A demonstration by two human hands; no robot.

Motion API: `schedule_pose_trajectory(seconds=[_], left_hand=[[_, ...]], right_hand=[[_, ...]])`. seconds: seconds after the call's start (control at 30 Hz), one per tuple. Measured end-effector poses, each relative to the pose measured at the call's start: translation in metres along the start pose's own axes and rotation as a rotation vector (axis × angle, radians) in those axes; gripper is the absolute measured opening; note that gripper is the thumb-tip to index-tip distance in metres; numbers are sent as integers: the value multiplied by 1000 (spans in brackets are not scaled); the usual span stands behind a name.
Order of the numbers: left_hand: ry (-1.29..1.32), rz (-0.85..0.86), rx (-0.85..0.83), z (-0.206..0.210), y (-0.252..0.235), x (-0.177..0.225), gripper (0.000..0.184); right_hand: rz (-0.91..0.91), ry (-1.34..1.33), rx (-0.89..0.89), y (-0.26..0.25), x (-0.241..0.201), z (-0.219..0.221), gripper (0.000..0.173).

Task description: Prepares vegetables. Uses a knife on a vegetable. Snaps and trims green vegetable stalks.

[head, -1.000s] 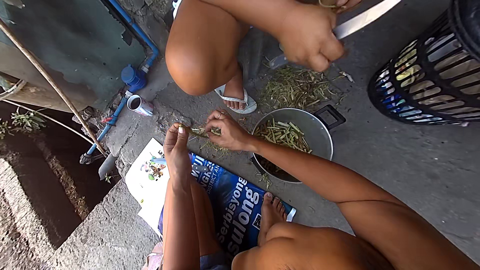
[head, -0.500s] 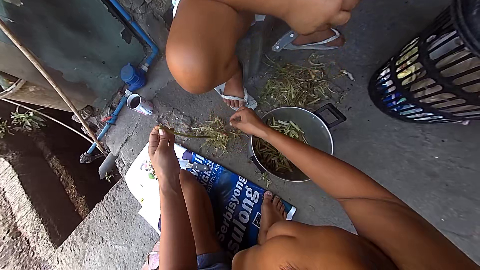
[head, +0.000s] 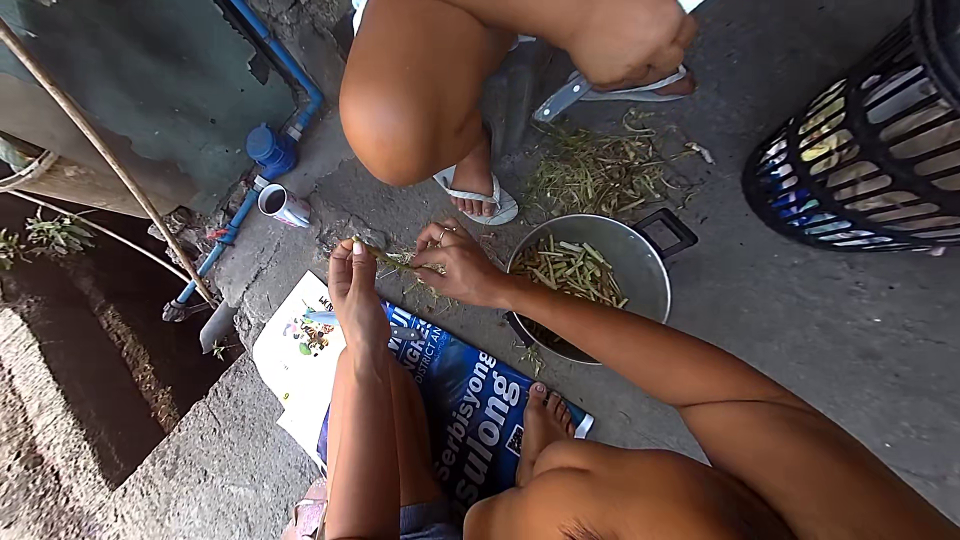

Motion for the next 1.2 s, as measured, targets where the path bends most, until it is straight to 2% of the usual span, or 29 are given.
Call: schedule_pose_trajectory(seconds=[0.1,0.13,0.27,0.53,0.7,0.73,0.87,1.03,1.2], left_hand=[[-73,0,-103,-4,1,-3,27],[-102,13,-130,-5,2,-3,27],[-120,61,-116,-7,3,-2,12],[-109,99,11,-13,-4,8,9],[-108,122,38,-11,-2,8,7],[-107,128,38,-9,-1,8,7],[-87,157,32,-5,2,8,6],[-119,206,82,-13,0,6,7],[-158,258,190,-32,-6,15,9]], right_hand=[[17,-34,-41,-2,1,-5,13],[21,-54,-58,-3,1,-7,13],[91,-172,-93,-4,1,-15,12],[232,-223,-29,7,24,-17,14],[135,-116,29,10,19,-5,33],[107,-56,54,10,18,-2,33],[8,120,134,10,13,4,12],[-60,239,61,10,11,7,12],[33,156,-22,12,28,14,13]])
Point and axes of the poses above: each hand's wrist, its own y-axis away from the middle knuckle, its own z-axis out of the palm, x = y × z, the point moved 5 cm from there along -y, towards the middle knuckle
